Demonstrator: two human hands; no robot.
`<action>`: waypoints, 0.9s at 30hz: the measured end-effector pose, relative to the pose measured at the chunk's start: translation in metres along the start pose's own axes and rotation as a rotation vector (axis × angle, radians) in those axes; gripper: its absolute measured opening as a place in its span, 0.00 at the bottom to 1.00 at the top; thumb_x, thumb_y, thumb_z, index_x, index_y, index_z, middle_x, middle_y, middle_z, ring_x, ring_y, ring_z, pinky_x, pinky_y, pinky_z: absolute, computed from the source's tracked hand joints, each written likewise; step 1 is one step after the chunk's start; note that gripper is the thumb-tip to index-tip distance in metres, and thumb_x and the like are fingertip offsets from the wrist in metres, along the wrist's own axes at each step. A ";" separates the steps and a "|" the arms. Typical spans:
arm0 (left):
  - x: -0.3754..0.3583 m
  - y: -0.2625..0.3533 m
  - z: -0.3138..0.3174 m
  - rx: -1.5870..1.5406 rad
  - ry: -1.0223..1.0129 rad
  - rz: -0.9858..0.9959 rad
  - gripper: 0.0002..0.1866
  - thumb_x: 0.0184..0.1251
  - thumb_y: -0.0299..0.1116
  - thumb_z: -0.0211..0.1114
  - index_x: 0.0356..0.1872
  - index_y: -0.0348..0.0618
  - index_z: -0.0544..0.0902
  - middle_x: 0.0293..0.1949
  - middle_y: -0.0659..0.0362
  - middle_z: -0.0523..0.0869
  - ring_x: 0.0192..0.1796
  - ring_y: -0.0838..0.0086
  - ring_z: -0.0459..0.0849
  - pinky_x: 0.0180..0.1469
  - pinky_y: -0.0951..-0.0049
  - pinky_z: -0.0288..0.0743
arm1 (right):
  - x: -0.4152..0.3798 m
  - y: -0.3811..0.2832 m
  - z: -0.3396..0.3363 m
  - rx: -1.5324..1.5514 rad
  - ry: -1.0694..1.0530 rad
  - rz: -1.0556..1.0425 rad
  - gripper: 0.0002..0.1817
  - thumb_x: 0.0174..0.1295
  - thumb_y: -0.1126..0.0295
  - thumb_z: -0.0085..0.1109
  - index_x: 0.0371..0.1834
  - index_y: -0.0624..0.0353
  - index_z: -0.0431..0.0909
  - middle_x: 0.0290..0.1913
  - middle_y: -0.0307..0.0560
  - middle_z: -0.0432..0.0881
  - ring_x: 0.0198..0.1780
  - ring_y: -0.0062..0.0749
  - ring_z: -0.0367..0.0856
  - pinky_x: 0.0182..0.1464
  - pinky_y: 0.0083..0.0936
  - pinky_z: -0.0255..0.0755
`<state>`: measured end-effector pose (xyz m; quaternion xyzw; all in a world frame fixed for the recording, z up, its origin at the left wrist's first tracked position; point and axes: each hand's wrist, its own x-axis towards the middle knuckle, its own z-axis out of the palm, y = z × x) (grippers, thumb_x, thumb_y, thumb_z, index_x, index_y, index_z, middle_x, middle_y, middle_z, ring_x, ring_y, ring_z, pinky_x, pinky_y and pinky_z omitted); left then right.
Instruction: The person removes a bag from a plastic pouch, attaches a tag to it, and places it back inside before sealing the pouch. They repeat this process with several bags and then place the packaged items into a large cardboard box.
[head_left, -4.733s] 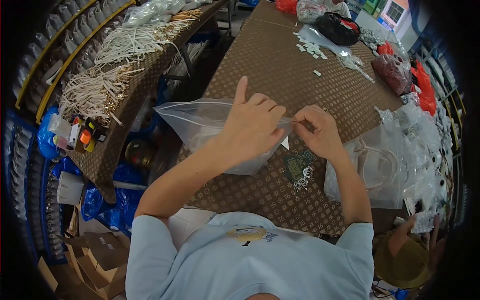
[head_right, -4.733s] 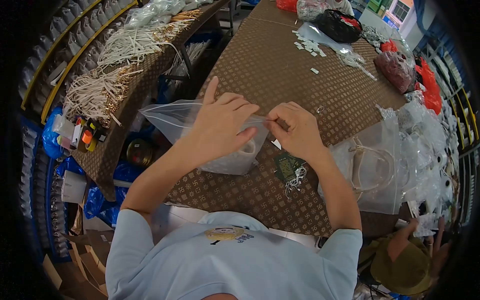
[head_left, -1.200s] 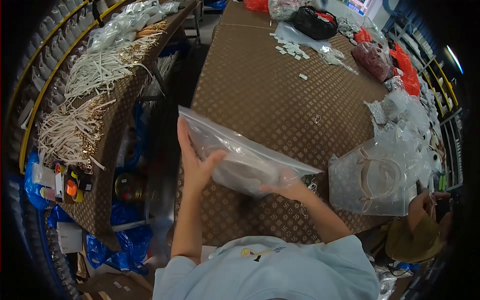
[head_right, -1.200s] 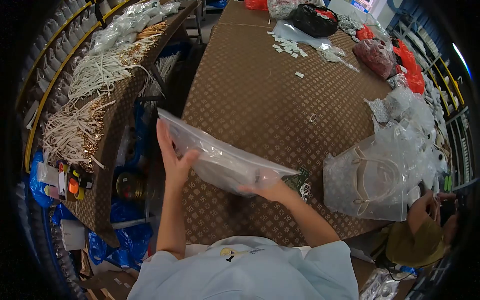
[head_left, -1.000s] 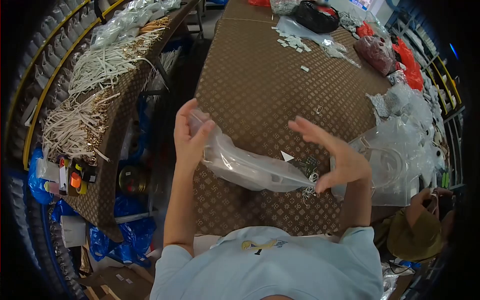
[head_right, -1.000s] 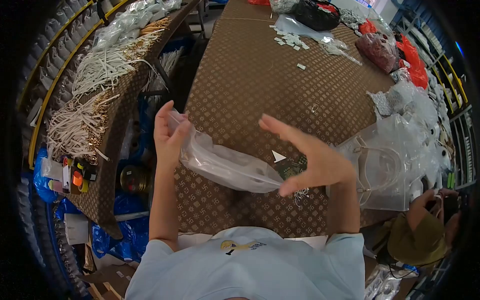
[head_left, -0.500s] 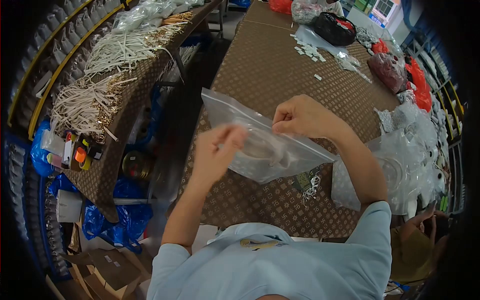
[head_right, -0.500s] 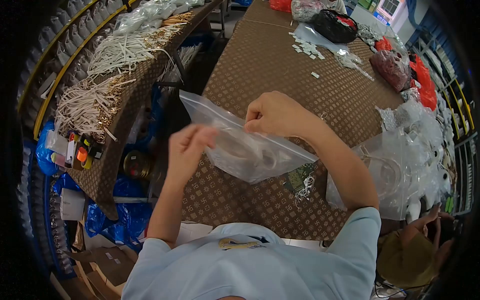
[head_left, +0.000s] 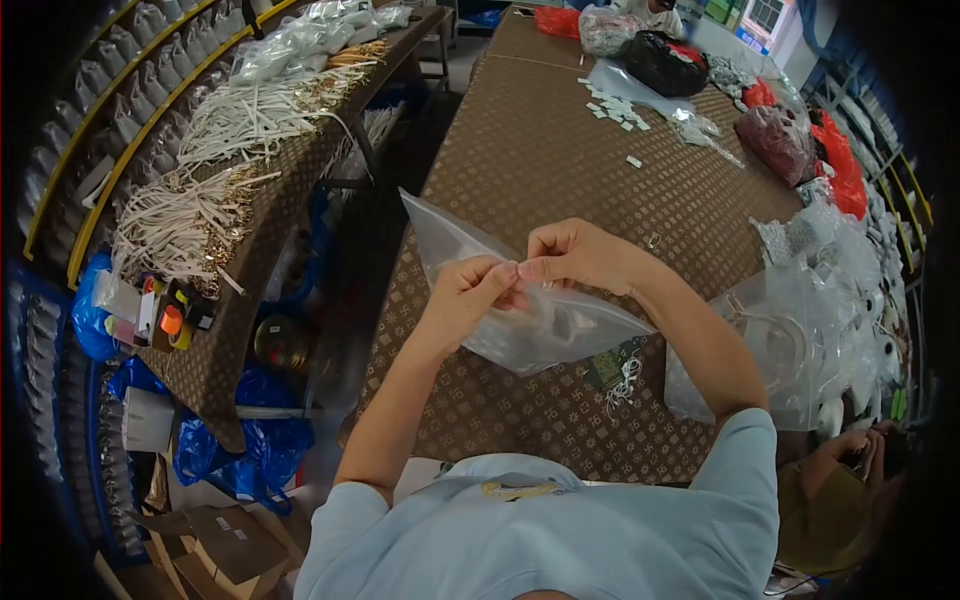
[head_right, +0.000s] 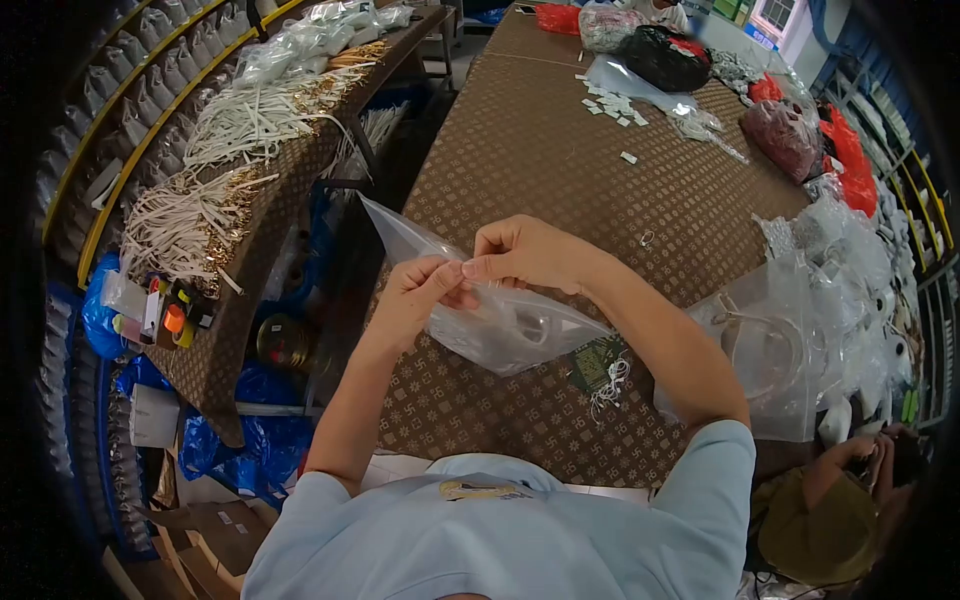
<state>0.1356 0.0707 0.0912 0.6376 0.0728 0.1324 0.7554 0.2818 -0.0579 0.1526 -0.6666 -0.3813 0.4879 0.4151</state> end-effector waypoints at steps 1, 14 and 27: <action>0.001 -0.003 -0.001 0.000 0.004 -0.001 0.15 0.70 0.38 0.57 0.33 0.36 0.83 0.26 0.61 0.83 0.29 0.83 0.79 0.35 0.81 0.74 | 0.004 0.003 -0.001 0.040 0.011 -0.019 0.11 0.56 0.64 0.66 0.24 0.57 0.75 0.20 0.31 0.72 0.24 0.14 0.66 0.26 0.16 0.60; -0.042 -0.004 -0.021 -0.108 -0.031 0.148 0.15 0.69 0.39 0.54 0.34 0.36 0.81 0.27 0.57 0.83 0.32 0.77 0.82 0.38 0.76 0.74 | -0.017 0.022 -0.029 -0.197 0.364 -0.464 0.31 0.55 0.53 0.66 0.57 0.58 0.68 0.45 0.44 0.80 0.47 0.30 0.77 0.48 0.28 0.72; -0.092 -0.169 -0.081 -0.327 0.636 -0.126 0.12 0.68 0.39 0.58 0.35 0.40 0.80 0.23 0.62 0.80 0.28 0.79 0.79 0.32 0.78 0.73 | 0.038 0.017 -0.031 0.120 0.454 -0.147 0.15 0.53 0.70 0.67 0.42 0.64 0.79 0.31 0.41 0.81 0.30 0.23 0.77 0.33 0.22 0.72</action>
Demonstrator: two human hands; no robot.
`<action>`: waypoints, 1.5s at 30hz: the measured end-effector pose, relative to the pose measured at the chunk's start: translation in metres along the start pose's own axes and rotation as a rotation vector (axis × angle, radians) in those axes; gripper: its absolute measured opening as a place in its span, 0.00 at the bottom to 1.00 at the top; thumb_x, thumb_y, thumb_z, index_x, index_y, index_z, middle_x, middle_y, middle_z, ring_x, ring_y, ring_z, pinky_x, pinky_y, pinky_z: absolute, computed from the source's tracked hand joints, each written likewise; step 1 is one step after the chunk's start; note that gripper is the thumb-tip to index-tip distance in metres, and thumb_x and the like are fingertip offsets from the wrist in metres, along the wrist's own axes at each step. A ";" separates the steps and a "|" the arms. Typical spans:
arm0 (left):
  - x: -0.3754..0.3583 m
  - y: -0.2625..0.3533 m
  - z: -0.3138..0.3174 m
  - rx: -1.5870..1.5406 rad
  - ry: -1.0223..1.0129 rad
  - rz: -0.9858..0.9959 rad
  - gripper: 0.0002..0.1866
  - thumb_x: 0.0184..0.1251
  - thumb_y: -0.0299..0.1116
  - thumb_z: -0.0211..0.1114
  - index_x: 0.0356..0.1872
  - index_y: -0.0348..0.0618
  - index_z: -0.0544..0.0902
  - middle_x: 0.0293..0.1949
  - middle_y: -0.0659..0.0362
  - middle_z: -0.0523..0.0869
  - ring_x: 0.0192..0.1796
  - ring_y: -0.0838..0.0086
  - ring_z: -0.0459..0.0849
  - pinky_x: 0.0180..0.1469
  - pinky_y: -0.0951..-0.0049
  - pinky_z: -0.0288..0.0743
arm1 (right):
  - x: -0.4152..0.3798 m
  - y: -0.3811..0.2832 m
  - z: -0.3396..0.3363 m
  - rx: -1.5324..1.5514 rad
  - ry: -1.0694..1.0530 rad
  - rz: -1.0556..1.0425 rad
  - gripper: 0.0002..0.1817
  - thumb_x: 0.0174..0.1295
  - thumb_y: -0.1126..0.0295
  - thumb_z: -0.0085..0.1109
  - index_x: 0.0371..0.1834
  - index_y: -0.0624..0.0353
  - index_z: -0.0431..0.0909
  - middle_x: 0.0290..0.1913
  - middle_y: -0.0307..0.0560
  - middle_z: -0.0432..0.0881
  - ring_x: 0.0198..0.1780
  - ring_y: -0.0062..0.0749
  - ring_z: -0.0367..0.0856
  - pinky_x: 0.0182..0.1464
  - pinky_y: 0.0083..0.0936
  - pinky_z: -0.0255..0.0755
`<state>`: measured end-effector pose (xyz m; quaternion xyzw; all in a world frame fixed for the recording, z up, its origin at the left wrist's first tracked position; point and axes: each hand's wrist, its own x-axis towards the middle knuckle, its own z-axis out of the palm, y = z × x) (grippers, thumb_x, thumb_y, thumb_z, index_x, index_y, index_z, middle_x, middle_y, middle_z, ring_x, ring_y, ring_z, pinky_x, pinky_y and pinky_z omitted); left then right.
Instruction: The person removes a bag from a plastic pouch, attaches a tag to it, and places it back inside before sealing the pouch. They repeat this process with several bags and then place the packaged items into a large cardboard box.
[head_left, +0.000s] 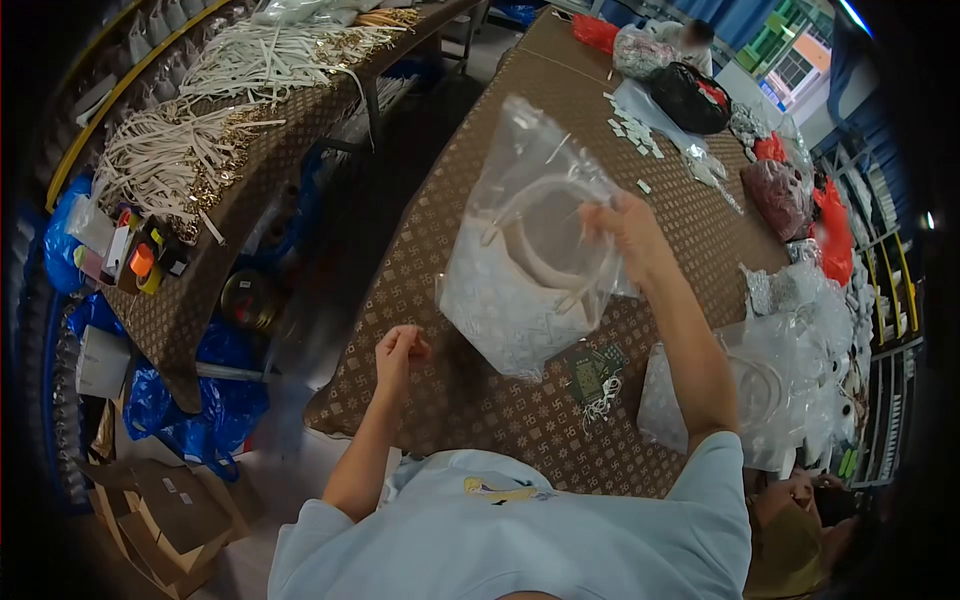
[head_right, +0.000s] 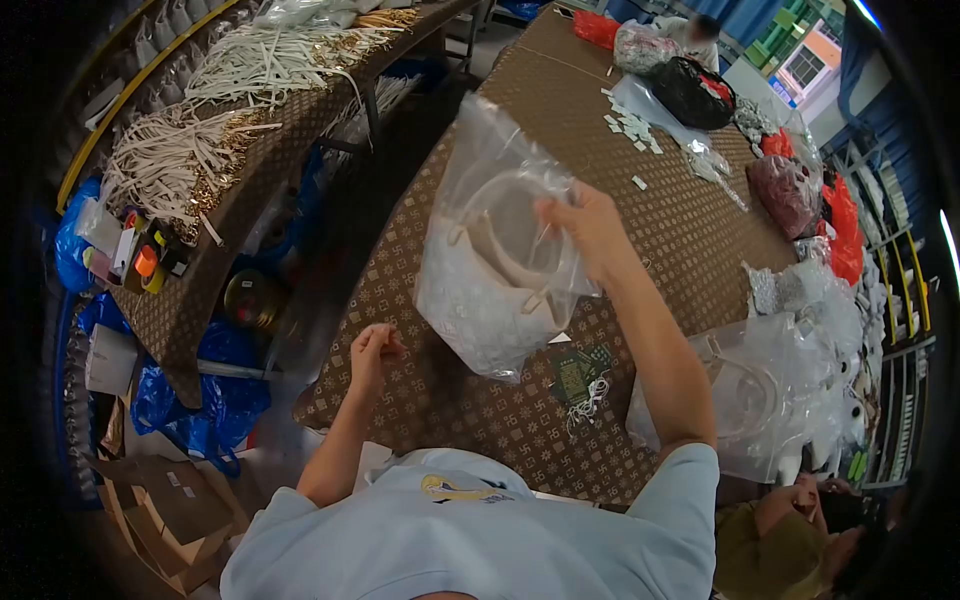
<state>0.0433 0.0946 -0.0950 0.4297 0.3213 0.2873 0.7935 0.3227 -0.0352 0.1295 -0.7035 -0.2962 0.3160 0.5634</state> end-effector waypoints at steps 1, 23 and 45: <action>-0.002 -0.015 -0.014 0.036 0.078 -0.061 0.11 0.67 0.38 0.59 0.34 0.40 0.80 0.23 0.63 0.79 0.27 0.80 0.78 0.31 0.79 0.71 | 0.006 -0.011 -0.009 0.090 0.061 -0.007 0.13 0.54 0.70 0.66 0.41 0.62 0.79 0.31 0.40 0.81 0.31 0.25 0.78 0.36 0.22 0.74; -0.011 -0.086 -0.065 0.798 0.112 0.254 0.07 0.61 0.33 0.62 0.31 0.40 0.83 0.25 0.57 0.83 0.26 0.72 0.80 0.31 0.72 0.74 | 0.137 0.031 -0.014 -0.022 0.373 -0.193 0.34 0.53 0.61 0.68 0.59 0.67 0.65 0.51 0.56 0.76 0.50 0.38 0.77 0.49 0.35 0.74; -0.031 -0.014 -0.005 0.295 -0.145 -0.076 0.09 0.67 0.39 0.60 0.37 0.45 0.80 0.28 0.63 0.82 0.31 0.79 0.81 0.32 0.79 0.75 | -0.262 0.040 -0.174 -0.459 0.826 0.054 0.14 0.54 0.62 0.68 0.28 0.61 0.77 0.23 0.30 0.73 0.25 0.13 0.66 0.25 0.18 0.60</action>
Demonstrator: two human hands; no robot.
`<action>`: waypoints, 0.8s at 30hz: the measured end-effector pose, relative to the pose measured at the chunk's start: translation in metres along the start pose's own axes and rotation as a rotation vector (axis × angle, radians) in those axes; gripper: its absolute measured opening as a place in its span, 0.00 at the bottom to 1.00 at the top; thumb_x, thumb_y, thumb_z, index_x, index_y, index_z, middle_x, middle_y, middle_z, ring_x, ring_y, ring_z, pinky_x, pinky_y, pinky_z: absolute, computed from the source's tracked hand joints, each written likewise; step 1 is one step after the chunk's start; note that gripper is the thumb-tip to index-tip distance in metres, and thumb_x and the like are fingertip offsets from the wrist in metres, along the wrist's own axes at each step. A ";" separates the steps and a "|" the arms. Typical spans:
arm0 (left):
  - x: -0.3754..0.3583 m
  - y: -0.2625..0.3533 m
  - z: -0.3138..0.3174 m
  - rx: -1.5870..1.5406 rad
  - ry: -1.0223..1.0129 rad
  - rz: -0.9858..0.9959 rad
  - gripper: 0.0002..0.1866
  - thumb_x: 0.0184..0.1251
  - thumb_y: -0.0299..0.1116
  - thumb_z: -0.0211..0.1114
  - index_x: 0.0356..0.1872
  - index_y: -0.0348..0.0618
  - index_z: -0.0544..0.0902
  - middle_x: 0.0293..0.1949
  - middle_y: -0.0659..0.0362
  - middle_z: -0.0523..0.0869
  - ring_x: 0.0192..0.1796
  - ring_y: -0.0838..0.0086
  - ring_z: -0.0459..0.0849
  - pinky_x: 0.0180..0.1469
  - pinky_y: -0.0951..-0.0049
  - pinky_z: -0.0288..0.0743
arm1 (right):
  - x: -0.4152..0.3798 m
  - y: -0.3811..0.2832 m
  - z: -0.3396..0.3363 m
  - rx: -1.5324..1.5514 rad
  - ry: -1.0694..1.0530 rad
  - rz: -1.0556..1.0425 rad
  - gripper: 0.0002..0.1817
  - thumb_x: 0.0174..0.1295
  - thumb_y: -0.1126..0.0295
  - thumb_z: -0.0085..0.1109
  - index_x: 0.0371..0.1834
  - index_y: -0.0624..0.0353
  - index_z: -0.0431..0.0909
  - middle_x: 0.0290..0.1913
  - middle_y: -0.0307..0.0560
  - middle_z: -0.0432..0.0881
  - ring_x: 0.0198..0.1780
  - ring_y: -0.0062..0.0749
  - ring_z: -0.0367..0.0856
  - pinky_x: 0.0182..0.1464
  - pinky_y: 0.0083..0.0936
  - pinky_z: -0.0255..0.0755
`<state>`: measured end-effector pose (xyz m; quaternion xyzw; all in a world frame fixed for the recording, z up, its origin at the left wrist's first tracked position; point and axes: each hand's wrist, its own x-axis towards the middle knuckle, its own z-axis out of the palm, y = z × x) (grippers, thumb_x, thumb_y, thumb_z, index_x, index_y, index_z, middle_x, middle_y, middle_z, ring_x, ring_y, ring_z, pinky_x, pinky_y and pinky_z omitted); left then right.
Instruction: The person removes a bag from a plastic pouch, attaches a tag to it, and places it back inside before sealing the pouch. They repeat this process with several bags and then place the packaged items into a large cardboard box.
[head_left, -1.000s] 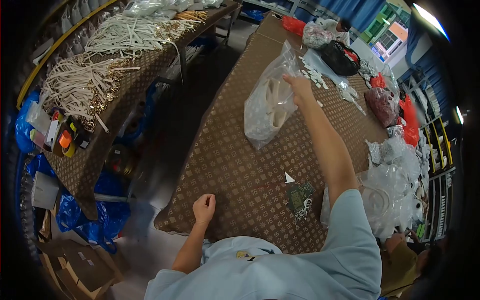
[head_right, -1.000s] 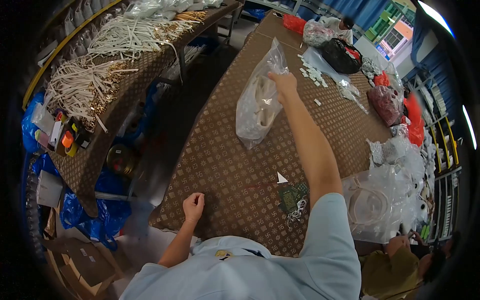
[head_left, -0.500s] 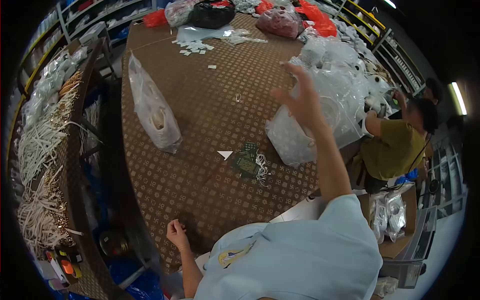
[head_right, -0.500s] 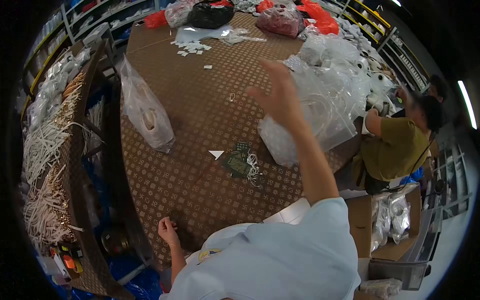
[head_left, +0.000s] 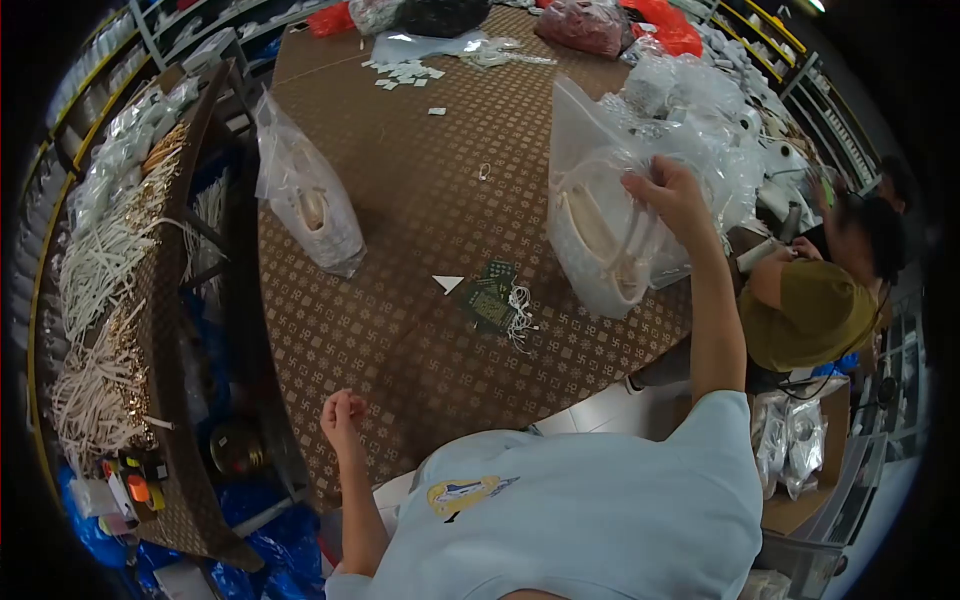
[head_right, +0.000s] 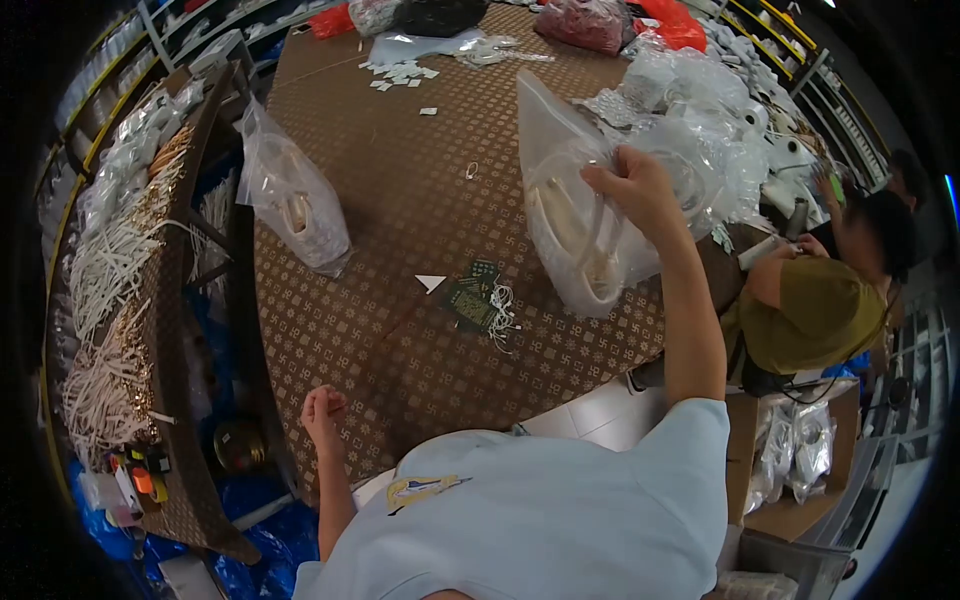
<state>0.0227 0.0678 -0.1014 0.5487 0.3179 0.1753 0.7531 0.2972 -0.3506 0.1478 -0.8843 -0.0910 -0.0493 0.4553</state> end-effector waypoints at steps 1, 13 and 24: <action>-0.007 0.013 0.012 -0.004 -0.054 0.054 0.09 0.68 0.38 0.59 0.38 0.45 0.81 0.29 0.63 0.83 0.32 0.80 0.82 0.33 0.79 0.75 | -0.002 -0.023 0.008 0.006 -0.029 -0.015 0.14 0.54 0.62 0.68 0.28 0.61 0.77 0.23 0.30 0.73 0.25 0.13 0.66 0.25 0.18 0.60; -0.005 0.058 0.073 0.389 -0.125 0.421 0.52 0.48 0.38 0.75 0.71 0.40 0.51 0.73 0.48 0.48 0.73 0.56 0.51 0.70 0.61 0.56 | -0.017 -0.134 0.170 0.303 -0.805 -0.282 0.10 0.59 0.70 0.64 0.39 0.65 0.79 0.30 0.32 0.79 0.31 0.11 0.72 0.32 0.15 0.66; -0.024 0.105 0.041 0.566 -0.029 0.514 0.28 0.55 0.36 0.68 0.58 0.40 0.73 0.62 0.49 0.70 0.65 0.58 0.67 0.65 0.64 0.62 | -0.037 -0.166 0.193 -0.274 -0.392 -0.963 0.13 0.53 0.58 0.63 0.28 0.57 0.82 0.22 0.45 0.80 0.28 0.45 0.79 0.32 0.36 0.71</action>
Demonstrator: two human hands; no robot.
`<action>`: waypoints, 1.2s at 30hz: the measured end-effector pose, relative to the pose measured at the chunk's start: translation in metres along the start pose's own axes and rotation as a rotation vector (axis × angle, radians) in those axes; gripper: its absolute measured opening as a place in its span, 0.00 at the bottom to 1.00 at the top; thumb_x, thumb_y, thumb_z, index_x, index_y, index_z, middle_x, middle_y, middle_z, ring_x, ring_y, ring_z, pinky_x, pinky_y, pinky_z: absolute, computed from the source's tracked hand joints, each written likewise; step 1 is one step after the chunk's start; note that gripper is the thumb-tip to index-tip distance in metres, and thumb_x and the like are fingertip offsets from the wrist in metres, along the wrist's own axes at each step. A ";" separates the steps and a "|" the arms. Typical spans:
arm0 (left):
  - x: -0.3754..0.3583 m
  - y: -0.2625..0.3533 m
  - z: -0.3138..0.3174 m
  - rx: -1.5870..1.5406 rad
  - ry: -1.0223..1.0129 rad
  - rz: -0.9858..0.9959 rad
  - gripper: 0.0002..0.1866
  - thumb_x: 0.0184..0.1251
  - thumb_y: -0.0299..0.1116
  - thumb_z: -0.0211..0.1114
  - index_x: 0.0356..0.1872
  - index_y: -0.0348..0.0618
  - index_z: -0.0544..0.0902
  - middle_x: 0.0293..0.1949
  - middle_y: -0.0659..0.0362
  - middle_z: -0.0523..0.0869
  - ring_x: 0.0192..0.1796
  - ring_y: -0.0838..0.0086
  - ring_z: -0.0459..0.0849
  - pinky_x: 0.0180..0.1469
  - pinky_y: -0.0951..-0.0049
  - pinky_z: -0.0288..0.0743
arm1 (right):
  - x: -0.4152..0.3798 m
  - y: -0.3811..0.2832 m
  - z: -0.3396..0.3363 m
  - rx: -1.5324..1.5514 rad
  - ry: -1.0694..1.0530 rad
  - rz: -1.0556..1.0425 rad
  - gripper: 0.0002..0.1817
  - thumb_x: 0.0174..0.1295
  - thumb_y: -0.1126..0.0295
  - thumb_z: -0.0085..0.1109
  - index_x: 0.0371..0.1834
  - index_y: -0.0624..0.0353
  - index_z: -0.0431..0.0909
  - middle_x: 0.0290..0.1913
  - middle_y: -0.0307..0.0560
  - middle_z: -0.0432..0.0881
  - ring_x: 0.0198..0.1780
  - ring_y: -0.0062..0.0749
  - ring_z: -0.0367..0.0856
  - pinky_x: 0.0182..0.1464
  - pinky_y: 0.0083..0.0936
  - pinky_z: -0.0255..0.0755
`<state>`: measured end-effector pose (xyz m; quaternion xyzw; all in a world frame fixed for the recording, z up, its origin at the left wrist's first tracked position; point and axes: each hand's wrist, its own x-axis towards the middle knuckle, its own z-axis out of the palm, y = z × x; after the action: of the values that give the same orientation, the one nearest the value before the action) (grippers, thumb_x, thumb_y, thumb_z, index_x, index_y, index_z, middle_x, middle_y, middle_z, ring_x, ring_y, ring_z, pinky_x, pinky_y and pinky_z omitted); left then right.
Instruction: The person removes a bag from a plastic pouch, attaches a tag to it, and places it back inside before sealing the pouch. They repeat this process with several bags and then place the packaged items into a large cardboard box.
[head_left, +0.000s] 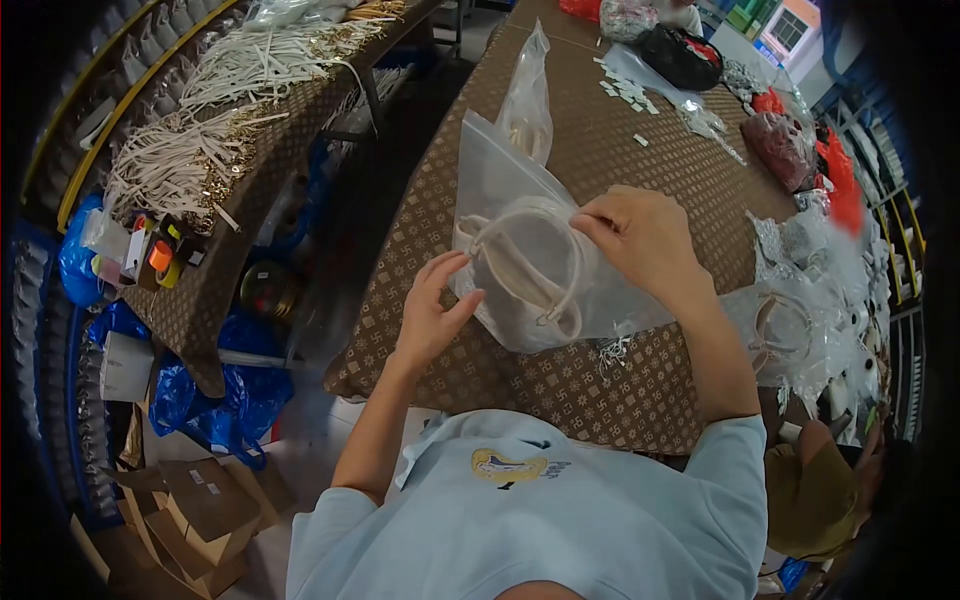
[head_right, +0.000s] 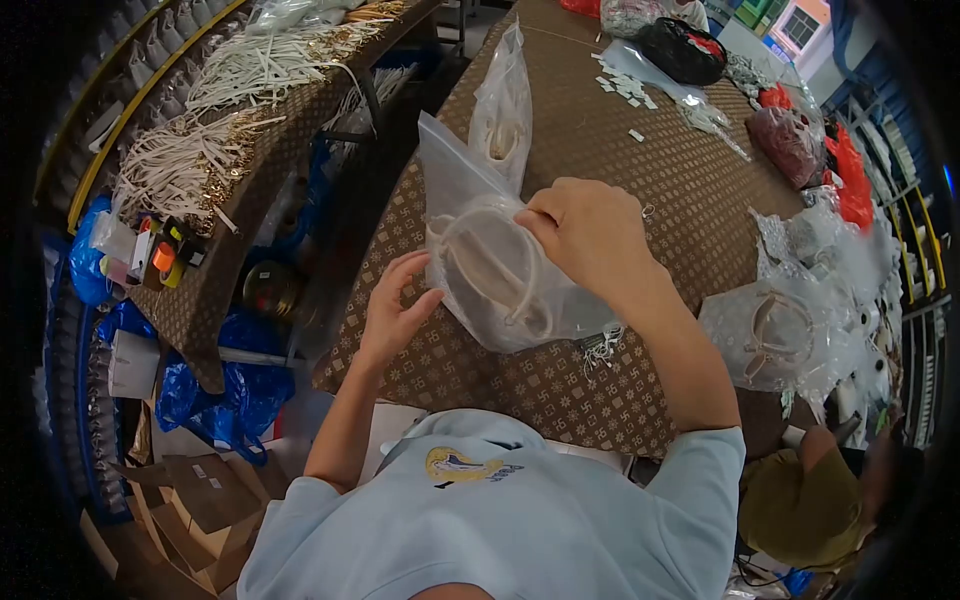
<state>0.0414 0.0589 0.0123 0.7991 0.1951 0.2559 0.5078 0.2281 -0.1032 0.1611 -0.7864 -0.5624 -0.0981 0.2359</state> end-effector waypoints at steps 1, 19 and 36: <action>0.005 0.013 0.001 0.043 -0.027 0.126 0.24 0.56 0.37 0.68 0.55 0.42 0.76 0.57 0.50 0.75 0.59 0.59 0.73 0.60 0.65 0.67 | 0.000 0.002 -0.003 -0.038 -0.011 -0.009 0.12 0.53 0.59 0.63 0.28 0.57 0.83 0.23 0.45 0.81 0.27 0.43 0.80 0.32 0.35 0.71; 0.081 0.121 0.019 -0.267 -0.440 -0.245 0.23 0.65 0.53 0.60 0.25 0.40 0.83 0.21 0.63 0.80 0.24 0.82 0.79 0.29 0.82 0.72 | 0.016 0.028 -0.006 0.864 -0.588 0.491 0.14 0.52 0.60 0.71 0.26 0.58 0.79 0.20 0.34 0.75 0.22 0.16 0.70 0.23 0.15 0.64; 0.032 0.078 -0.022 -0.585 -0.323 -0.135 0.10 0.64 0.35 0.57 0.28 0.39 0.80 0.21 0.60 0.80 0.25 0.78 0.79 0.31 0.78 0.74 | -0.008 0.058 -0.006 0.737 -0.182 0.390 0.20 0.55 0.56 0.67 0.32 0.63 0.76 0.24 0.37 0.77 0.27 0.21 0.74 0.31 0.21 0.70</action>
<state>0.0573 0.0611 0.0978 0.6352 0.0827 0.1369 0.7556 0.2794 -0.1277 0.1473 -0.7465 -0.4192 0.2259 0.4648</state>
